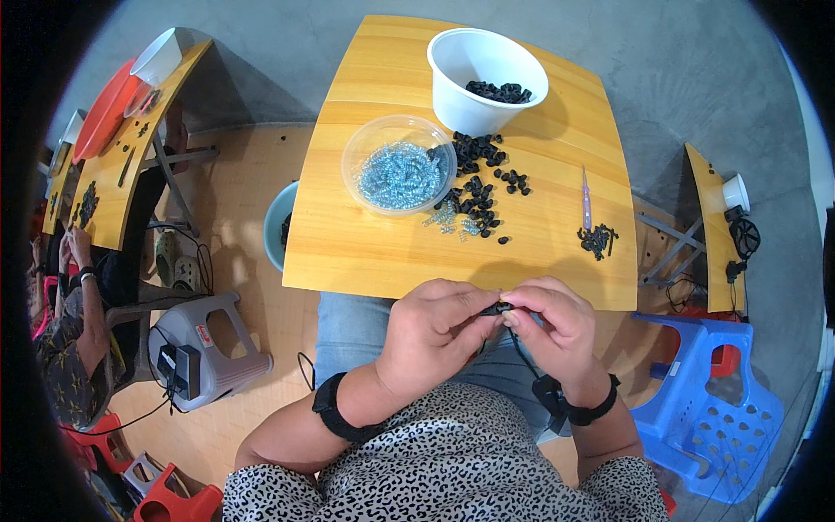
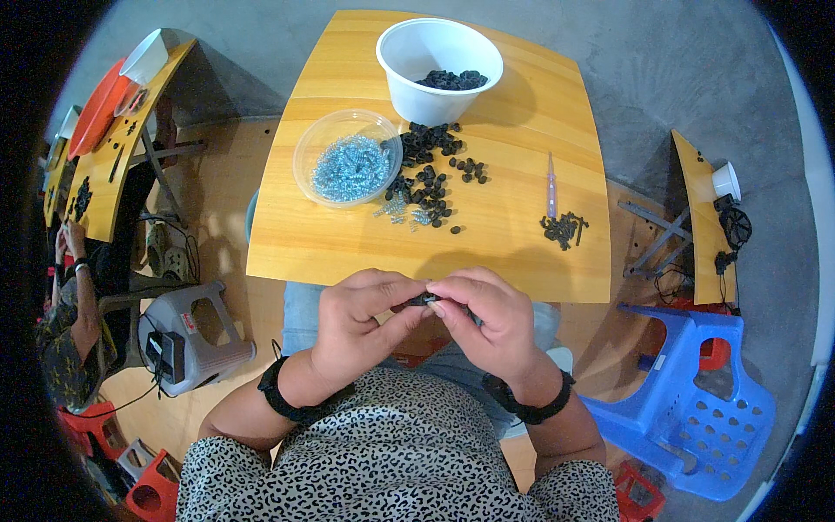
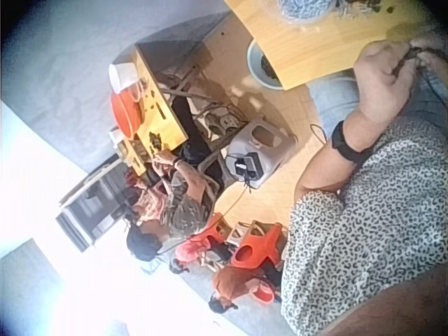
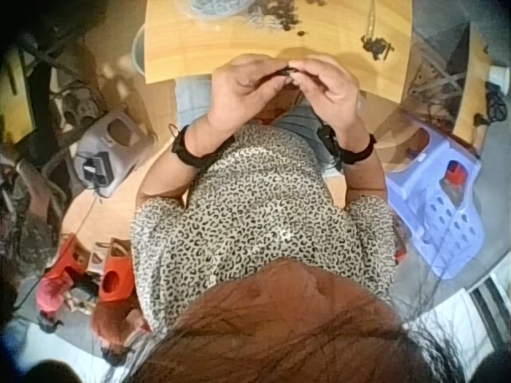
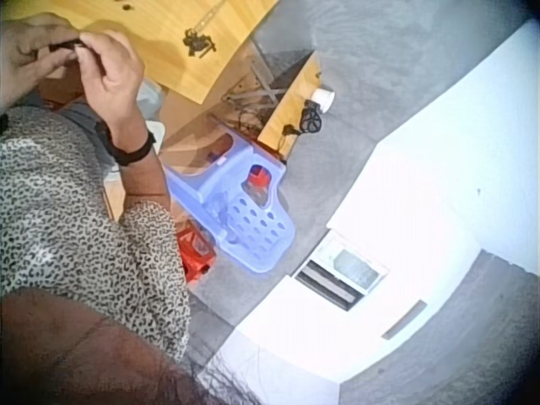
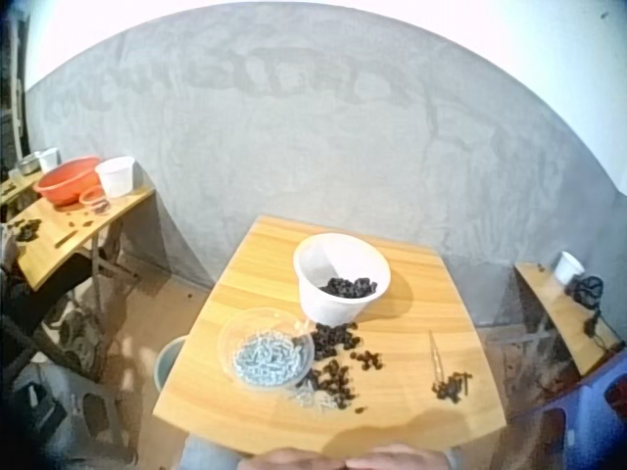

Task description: Assembling small black plastic components by hand.

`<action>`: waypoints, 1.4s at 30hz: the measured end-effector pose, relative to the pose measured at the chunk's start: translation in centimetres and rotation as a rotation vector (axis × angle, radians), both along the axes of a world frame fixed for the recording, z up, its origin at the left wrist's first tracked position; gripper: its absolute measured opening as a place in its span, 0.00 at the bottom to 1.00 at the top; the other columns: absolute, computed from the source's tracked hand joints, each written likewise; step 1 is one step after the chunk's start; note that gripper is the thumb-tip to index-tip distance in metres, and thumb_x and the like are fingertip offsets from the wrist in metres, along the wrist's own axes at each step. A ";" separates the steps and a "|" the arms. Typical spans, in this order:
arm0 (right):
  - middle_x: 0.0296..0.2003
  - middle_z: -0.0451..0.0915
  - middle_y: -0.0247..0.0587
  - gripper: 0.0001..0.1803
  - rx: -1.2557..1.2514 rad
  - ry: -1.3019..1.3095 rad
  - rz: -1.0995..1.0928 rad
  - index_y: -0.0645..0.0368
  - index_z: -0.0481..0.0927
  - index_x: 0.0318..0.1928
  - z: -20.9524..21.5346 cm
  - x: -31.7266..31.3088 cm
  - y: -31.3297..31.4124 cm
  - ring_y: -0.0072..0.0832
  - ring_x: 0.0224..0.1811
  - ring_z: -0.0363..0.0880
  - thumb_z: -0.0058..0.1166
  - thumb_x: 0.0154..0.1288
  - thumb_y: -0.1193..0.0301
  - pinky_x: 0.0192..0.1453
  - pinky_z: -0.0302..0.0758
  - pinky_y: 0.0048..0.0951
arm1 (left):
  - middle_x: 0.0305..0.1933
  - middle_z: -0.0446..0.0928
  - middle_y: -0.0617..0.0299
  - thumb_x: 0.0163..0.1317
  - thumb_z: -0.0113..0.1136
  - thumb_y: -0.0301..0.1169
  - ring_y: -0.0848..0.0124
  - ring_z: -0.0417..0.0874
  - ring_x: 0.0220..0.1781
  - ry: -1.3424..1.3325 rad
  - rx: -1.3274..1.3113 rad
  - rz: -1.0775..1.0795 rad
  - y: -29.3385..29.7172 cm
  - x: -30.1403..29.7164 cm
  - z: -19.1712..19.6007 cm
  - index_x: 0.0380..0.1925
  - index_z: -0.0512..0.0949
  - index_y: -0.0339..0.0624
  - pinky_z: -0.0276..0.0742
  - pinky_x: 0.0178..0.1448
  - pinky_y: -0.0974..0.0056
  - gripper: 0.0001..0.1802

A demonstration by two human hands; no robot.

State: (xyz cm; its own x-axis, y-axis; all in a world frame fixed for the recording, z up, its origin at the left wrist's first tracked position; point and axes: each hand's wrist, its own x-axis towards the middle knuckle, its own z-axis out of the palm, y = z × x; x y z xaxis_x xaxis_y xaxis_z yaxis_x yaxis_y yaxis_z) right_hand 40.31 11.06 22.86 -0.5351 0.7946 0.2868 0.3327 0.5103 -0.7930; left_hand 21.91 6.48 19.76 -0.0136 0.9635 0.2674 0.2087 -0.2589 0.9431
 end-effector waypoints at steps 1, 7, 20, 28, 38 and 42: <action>0.34 0.81 0.42 0.11 -0.001 0.000 0.000 0.62 0.82 0.43 0.0 0.0 0.0 0.29 0.33 0.81 0.61 0.59 0.81 0.36 0.76 0.25 | 0.37 0.83 0.51 0.51 0.70 0.22 0.62 0.84 0.35 0.004 0.028 0.003 0.0 0.0 0.0 0.41 0.84 0.37 0.79 0.40 0.65 0.15; 0.33 0.81 0.43 0.09 0.092 -0.015 -0.017 0.62 0.81 0.42 -0.1 -0.2 0.0 0.31 0.31 0.80 0.60 0.59 0.80 0.35 0.76 0.25 | 0.34 0.83 0.51 0.53 0.69 0.23 0.62 0.84 0.33 -0.029 0.008 -0.038 0.2 0.0 0.0 0.41 0.84 0.35 0.78 0.38 0.65 0.14; 0.32 0.81 0.40 0.10 -0.111 0.121 -0.032 0.62 0.84 0.43 -0.9 0.1 0.2 0.25 0.30 0.78 0.60 0.59 0.82 0.33 0.72 0.23 | 0.34 0.84 0.56 0.61 0.67 0.27 0.70 0.82 0.35 -0.156 -0.222 -0.166 0.1 -0.1 -0.2 0.43 0.83 0.34 0.76 0.41 0.68 0.12; 0.34 0.80 0.39 0.14 -0.135 0.131 0.079 0.61 0.85 0.45 -0.6 0.6 0.5 0.25 0.32 0.78 0.59 0.58 0.84 0.34 0.71 0.22 | 0.26 0.78 0.66 0.65 0.63 0.27 0.83 0.68 0.16 -0.820 -0.672 -0.371 0.0 -0.8 -1.0 0.40 0.83 0.35 0.57 0.17 0.74 0.07; 0.34 0.79 0.37 0.15 -0.212 0.206 0.148 0.61 0.85 0.46 -0.5 0.5 0.6 0.18 0.30 0.74 0.60 0.58 0.83 0.31 0.67 0.18 | 0.27 0.78 0.66 0.61 0.65 0.23 0.82 0.71 0.18 -0.678 -0.394 -0.337 -0.1 -0.5 -1.0 0.38 0.83 0.34 0.62 0.19 0.73 0.06; 0.33 0.78 0.35 0.13 -0.253 0.204 0.081 0.61 0.85 0.44 -0.5 0.3 0.3 0.17 0.28 0.73 0.61 0.57 0.83 0.30 0.67 0.18 | 0.35 0.82 0.59 0.58 0.66 0.19 0.72 0.80 0.37 -0.472 -0.374 -0.341 0.1 -0.8 -0.7 0.39 0.83 0.33 0.74 0.41 0.68 0.09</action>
State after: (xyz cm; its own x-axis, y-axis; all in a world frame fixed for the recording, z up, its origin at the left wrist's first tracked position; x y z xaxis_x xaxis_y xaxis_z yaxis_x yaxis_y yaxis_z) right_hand 40.65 11.35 22.33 -0.5512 0.8118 0.1930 0.1209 0.3066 -0.9441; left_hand 21.13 6.58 19.06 0.2737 0.9608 -0.0433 -0.2810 0.1229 0.9518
